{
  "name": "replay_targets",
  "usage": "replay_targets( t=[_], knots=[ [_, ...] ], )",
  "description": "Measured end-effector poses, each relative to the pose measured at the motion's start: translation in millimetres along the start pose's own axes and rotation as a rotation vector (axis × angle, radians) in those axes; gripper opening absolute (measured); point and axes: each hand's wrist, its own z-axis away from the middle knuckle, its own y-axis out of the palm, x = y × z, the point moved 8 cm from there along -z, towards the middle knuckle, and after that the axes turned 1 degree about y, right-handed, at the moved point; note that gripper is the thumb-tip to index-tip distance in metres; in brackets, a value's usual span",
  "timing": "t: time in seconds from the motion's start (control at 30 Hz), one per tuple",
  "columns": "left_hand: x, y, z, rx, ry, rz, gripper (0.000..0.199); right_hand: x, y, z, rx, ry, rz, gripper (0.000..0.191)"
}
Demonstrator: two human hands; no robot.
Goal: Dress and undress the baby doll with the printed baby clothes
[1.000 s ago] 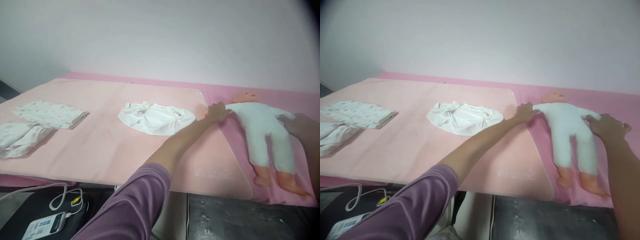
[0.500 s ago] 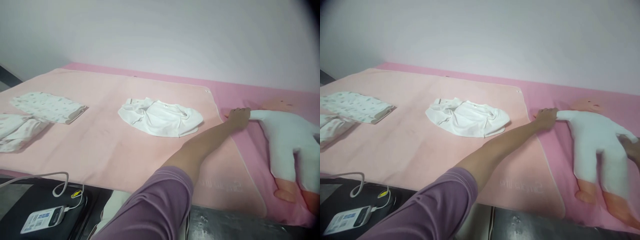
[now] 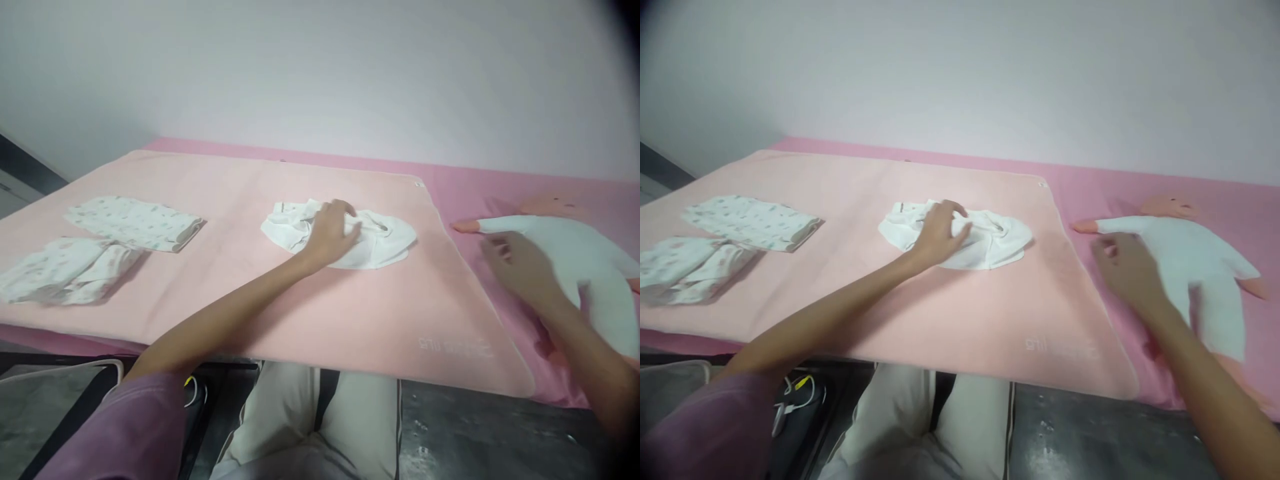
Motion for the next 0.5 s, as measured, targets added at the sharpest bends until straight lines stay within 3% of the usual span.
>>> replay_targets(
  t=[0.1, 0.17, 0.23, 0.33, 0.5],
  knots=[
    [75, -41.8, 19, -0.041, -0.284, -0.206, 0.034, 71, 60, 15, 0.214, 0.054, -0.164, 0.040],
    [116, -60.8, 32, -0.037, -0.435, -0.324, 0.045, 106, 83, 17, 0.228, 0.028, -0.168, 0.051],
    [148, -73.3, 44, -0.007, -0.547, -0.411, 0.056, 124, 95, 15, 0.213, 0.011, -0.140, 0.057],
    [178, -77.0, 56, 0.116, -0.635, -0.437, 0.060, 134, 104, 10, 0.264, 0.034, -0.088, 0.053],
    [195, -71.0, 58, 0.297, -0.645, -0.262, 0.025, 140, 97, 8, 0.366, 0.106, -0.083, 0.028]
  ],
)
